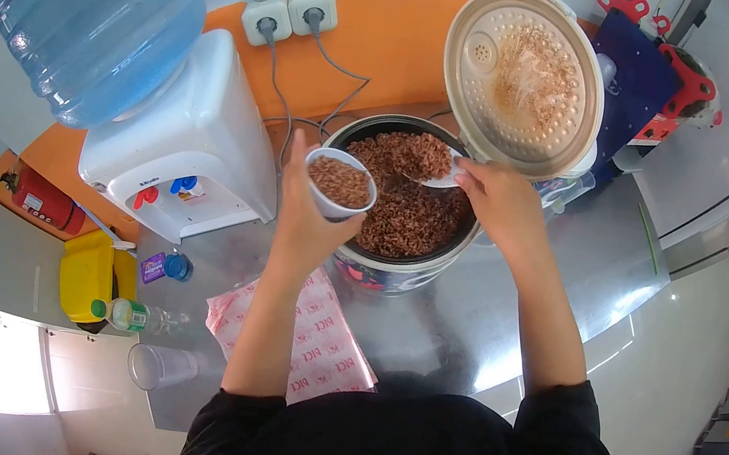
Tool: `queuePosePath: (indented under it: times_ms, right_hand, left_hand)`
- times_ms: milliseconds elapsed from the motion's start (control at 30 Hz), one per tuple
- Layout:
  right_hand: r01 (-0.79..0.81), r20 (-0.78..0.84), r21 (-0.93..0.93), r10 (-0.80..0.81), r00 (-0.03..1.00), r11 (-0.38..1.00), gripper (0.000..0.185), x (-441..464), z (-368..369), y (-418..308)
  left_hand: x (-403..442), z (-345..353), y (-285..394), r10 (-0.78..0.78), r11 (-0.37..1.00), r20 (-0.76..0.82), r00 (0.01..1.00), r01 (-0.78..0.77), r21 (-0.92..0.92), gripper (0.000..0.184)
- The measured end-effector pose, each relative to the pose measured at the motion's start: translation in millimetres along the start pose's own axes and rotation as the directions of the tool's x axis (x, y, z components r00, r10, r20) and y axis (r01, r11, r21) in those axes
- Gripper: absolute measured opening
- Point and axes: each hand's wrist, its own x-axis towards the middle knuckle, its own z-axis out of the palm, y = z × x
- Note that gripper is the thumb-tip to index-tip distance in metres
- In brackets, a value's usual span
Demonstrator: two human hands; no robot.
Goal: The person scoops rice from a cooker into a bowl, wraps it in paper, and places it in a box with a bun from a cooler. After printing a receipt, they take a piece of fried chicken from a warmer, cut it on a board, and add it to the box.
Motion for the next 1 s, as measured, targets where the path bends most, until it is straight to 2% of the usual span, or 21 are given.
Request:
queuePosePath:
  times_ms: [100, 167, 200, 233, 267, 300, 367, 533, 600, 633, 667, 700, 733, 800, 933, 1000]
  right_hand:
    - [0.025, -0.005, -0.044, -0.025, 1.0, 0.999, 0.027, 4.0, -8.0, -12.0]
    - [0.211, -0.086, -0.243, -0.237, 0.968, 0.947, 0.032, 2.4, -6.5, -23.1]
    - [0.21, -0.086, -0.244, -0.237, 0.968, 0.947, 0.032, -0.7, -4.5, -30.6]
    - [0.277, -0.05, -0.353, -0.314, 0.948, 0.894, 0.038, -5.9, -1.9, -39.2]
    - [0.339, -0.005, -0.455, -0.383, 0.924, 0.824, 0.045, -11.1, -1.4, -43.9]
    - [0.338, -0.007, -0.457, -0.383, 0.924, 0.823, 0.045, -15.9, -3.4, -45.5]
    - [0.439, 0.036, -0.47, -0.48, 0.876, 0.766, 0.058, -21.8, -7.1, -47.2]
    - [0.414, -0.03, -0.468, -0.482, 0.875, 0.78, 0.055, -14.9, -25.8, -26.6]
    - [0.233, -0.175, -0.213, -0.272, 0.946, 0.949, 0.044, -12.7, -31.3, -19.8]
    - [0.236, -0.176, -0.211, -0.274, 0.945, 0.949, 0.044, -13.8, -28.6, -12.8]
    - [0.213, -0.207, 0.114, -0.186, 0.96, 0.97, 0.039, -15.1, -21.6, -3.5]
    - [0.176, -0.208, 0.428, -0.093, 0.974, 0.886, 0.035, -14.8, -19.0, -1.1]
    - [0.178, -0.208, 0.429, -0.095, 0.974, 0.886, 0.035, -19.5, -16.1, -3.2]
    - [-0.083, 0.121, 0.578, 0.016, 0.993, 0.812, 0.029, -32.2, -10.2, -15.6]
    - [-0.074, 0.144, 0.617, -0.02, 0.989, 0.784, 0.029, -28.1, 0.3, -17.9]
    - [0.023, 0.122, 0.52, -0.101, 0.987, 0.854, 0.028, -25.8, -0.2, -17.9]
  left_hand:
    - [12.4, 18.3, 14.2, 0.025, 0.999, 0.045, 0.999, -0.026, 0.023, 0.119]
    - [18.5, 30.1, 22.2, 0.028, 0.996, 0.074, 0.997, -0.034, 0.079, 0.121]
    - [21.3, 35.9, 28.0, -0.041, 0.998, 0.084, 0.996, 0.038, 0.04, 0.122]
    - [24.6, 40.2, 31.8, -0.109, 0.994, 0.096, 0.989, 0.109, 0.002, 0.123]
    - [27.5, 46.2, 28.5, -0.115, 0.993, 0.075, 0.99, 0.117, -0.018, 0.125]
    - [29.0, 49.6, 28.0, -0.112, 0.993, 0.075, 0.991, 0.114, -0.019, 0.125]
    - [31.1, 54.3, 27.7, -0.103, 0.993, 0.019, 0.994, 0.104, -0.053, 0.126]
    - [27.2, 51.4, 26.3, -0.041, 0.997, -0.012, 0.999, 0.04, -0.06, 0.124]
    - [25.4, 48.9, 28.0, -0.002, 0.999, -0.037, 0.999, 0.0, -0.053, 0.122]
    - [24.1, 48.3, 27.6, 0.008, 0.998, -0.066, 0.998, -0.012, -0.068, 0.122]
    - [23.2, 47.9, 26.9, 0.017, 0.996, -0.095, 0.995, -0.025, -0.083, 0.123]
    - [23.2, 48.1, 25.7, 0.017, 0.996, -0.098, 0.995, -0.025, -0.081, 0.123]
    - [23.0, 48.3, 24.3, -0.01, 0.99, -0.087, 0.996, -0.002, -0.144, 0.123]
    - [21.6, 48.0, 23.9, -0.038, 0.978, -0.075, 0.996, 0.022, -0.207, 0.123]
    - [18.5, 45.1, 29.4, 0.102, 0.993, -0.054, 0.993, -0.105, -0.051, 0.124]
    - [18.8, 42.2, 29.6, 0.149, 0.989, -0.05, 0.988, -0.148, 0.01, 0.124]
